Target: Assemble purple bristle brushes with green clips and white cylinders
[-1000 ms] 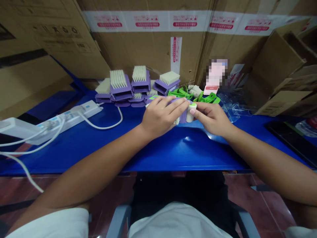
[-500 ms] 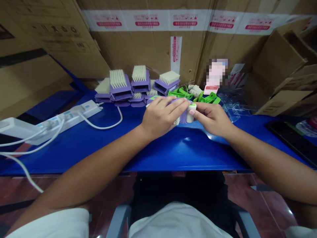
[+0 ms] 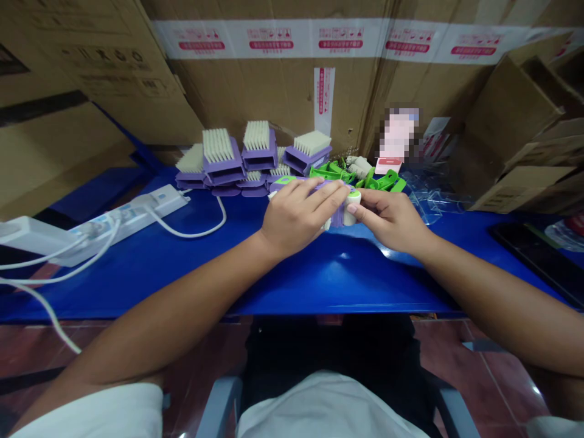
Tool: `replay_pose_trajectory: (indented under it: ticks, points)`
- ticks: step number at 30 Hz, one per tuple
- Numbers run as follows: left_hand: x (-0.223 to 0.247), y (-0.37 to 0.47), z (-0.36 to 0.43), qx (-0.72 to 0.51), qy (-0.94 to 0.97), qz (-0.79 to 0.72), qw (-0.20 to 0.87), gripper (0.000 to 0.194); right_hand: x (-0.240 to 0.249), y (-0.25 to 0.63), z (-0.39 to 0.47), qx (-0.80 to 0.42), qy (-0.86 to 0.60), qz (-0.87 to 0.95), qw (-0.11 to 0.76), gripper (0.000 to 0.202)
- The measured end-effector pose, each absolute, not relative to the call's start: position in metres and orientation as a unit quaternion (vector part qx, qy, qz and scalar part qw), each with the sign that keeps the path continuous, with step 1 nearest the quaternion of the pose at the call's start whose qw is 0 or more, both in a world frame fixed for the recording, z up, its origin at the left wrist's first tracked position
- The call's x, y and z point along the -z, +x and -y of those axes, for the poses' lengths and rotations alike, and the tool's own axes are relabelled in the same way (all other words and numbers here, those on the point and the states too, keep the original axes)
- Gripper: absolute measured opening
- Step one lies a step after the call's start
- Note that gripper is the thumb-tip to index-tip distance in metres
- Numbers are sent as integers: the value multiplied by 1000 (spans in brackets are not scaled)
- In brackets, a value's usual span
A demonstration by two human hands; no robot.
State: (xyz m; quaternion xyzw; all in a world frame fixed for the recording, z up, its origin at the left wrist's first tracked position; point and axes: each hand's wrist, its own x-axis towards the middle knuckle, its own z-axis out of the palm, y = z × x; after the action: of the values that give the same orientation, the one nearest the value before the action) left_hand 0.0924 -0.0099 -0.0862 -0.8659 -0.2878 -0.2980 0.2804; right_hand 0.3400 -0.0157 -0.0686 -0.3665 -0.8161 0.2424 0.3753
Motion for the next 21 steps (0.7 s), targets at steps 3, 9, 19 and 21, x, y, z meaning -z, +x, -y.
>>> replay_pose_trajectory:
  ticks: [3, 9, 19, 21]
  points:
    - [87, 92, 10, 294, -870, 287, 272, 48, 69, 340, 15, -241, -371, 817, 370, 41]
    - [88, 92, 10, 292, -879, 285, 246, 49, 65, 341, 16, -246, -362, 824, 361, 44]
    - [87, 94, 11, 315, -861, 279, 285, 46, 63, 340, 20, -219, -370, 818, 382, 48]
    - [87, 94, 11, 316, -862, 286, 277, 47, 64, 339, 20, -211, -372, 816, 389, 48]
